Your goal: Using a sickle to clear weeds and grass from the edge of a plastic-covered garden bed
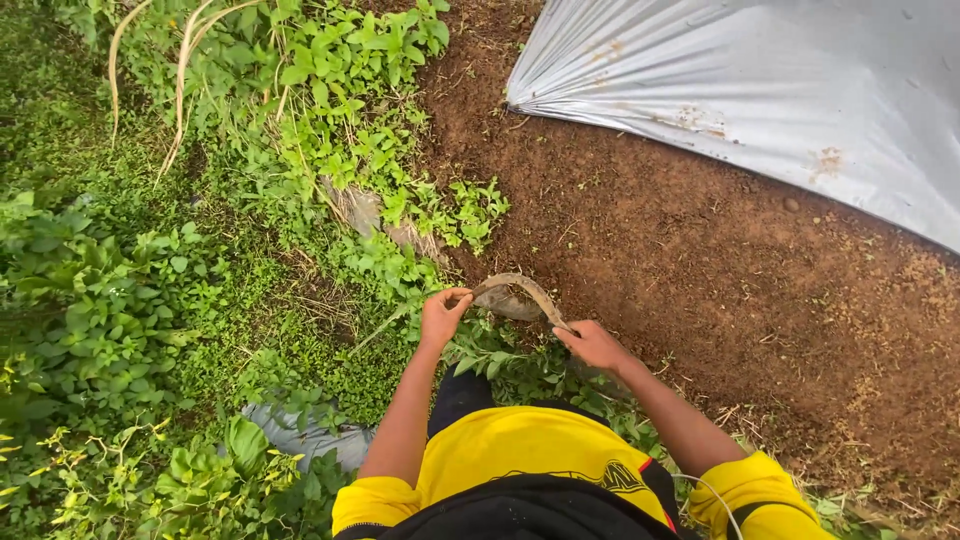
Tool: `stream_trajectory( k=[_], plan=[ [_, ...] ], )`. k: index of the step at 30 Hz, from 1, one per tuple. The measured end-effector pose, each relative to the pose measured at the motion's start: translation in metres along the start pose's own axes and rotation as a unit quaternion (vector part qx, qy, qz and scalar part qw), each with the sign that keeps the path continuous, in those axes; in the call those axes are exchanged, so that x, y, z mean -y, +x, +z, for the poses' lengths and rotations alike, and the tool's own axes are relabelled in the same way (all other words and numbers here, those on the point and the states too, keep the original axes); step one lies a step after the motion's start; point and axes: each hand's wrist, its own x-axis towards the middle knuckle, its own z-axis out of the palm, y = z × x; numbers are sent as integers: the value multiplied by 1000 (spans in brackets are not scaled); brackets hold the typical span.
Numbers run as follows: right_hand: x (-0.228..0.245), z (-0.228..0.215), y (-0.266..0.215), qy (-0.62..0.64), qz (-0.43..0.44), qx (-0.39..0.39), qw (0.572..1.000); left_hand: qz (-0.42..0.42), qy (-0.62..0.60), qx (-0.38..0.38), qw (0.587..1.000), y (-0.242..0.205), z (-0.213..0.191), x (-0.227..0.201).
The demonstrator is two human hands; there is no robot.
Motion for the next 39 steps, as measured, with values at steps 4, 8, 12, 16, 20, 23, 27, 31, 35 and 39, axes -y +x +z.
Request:
stream_trajectory(
  k=[4,8,12,16,20,23,27,31,35,39],
  plan=[
    [56,-26,39,-39,18,-58,997,-6,-3,-7,1000,30,-25,-1],
    [118,-45,89,-52,14,-116,992,-43,46,11,998,58,-50,-37],
    [140,-59,156,-78,-24,-146,986,-31,91,31,995,87,-66,-70],
    [114,-65,249,-129,-59,-158,977,-31,99,44,994,126,-76,-71],
    [142,-72,304,-137,-122,-180,966,-6,128,45,991,149,-90,-94],
    [202,-70,300,-84,-147,-229,959,19,173,55,983,166,-96,-99],
    [230,-58,315,-28,-134,-270,953,44,220,70,972,178,-102,-115],
    [145,-29,358,-163,-102,-134,972,47,233,81,968,201,-107,-101],
    [126,-20,364,-132,-86,-139,978,37,245,101,963,230,-107,-69],
    [174,-28,358,-111,-101,-193,970,41,267,86,959,256,-101,-24]
  ],
)
